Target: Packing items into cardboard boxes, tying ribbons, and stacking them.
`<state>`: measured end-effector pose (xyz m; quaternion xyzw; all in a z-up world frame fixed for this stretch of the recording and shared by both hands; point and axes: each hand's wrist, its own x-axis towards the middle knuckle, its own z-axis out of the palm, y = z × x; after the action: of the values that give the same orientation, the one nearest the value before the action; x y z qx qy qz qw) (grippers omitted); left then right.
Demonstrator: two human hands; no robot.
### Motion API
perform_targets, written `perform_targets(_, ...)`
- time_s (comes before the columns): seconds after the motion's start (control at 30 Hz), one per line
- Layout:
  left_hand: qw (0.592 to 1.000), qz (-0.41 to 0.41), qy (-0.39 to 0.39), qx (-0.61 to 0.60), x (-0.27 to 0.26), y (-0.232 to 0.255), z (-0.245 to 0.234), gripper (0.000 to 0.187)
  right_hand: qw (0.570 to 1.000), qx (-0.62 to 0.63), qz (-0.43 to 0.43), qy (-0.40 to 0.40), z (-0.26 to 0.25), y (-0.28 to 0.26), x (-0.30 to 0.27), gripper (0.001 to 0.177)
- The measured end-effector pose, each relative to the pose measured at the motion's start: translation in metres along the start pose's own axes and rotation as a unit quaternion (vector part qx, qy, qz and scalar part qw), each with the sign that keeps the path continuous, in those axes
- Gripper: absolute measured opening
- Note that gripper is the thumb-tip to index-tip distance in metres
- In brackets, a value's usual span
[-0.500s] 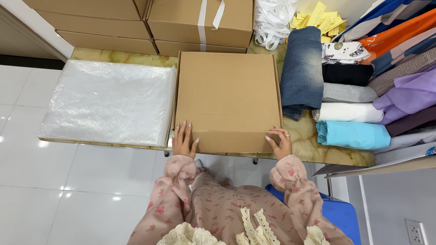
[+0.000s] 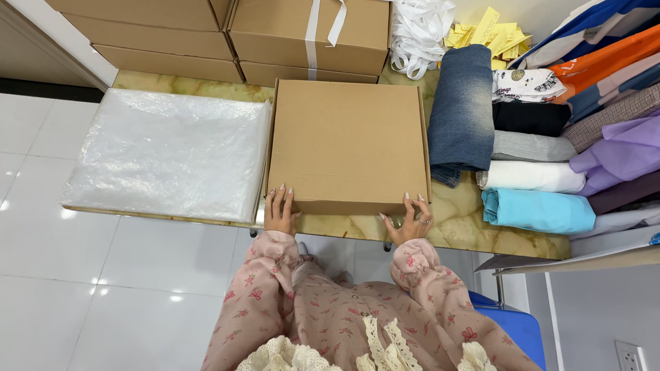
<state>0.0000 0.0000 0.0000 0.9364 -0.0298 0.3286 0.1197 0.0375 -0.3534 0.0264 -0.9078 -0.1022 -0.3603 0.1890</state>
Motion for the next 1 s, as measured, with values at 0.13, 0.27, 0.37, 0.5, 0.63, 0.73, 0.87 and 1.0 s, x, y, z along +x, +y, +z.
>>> perform_targets(0.13,0.999,0.003,0.053,-0.004,0.005,0.007,-0.001,0.067,1.0,-0.023,-0.01,0.015,0.007,0.008,-0.003,0.085)
perform_targets(0.27,0.997,-0.007,0.074,-0.019,0.007,0.016,-0.008,0.068,0.999,-0.039,0.017,-0.027,0.006,0.007,-0.001,0.081)
perform_targets(0.37,0.995,-0.021,0.076,-0.055,0.016,0.023,-0.02,0.082,0.982,0.056,0.129,-0.126,-0.011,0.005,0.007,0.084)
perform_targets(0.5,0.992,-0.029,0.014,-0.122,0.008,0.004,-0.016,0.09,0.949,0.072,0.235,-0.196,-0.027,0.034,0.016,0.1)
perform_targets(0.63,0.974,-0.047,-0.101,-0.198,0.011,-0.006,-0.025,0.103,0.883,0.176,0.375,-0.22,-0.015,0.088,0.017,0.067)
perform_targets(0.73,0.943,-0.078,-0.191,-0.26,0.024,-0.008,-0.046,0.104,0.727,0.331,0.539,-0.268,-0.004,0.104,0.033,0.074)
perform_targets(0.87,0.917,-0.104,-0.208,-0.323,0.017,-0.026,-0.03,0.095,0.597,0.374,0.615,-0.353,-0.014,0.095,0.068,0.112)
perform_targets(1.0,0.902,-0.111,-0.194,-0.371,0.038,-0.003,-0.079,0.058,0.548,0.39,0.638,-0.374,-0.034,0.069,0.09,0.129)
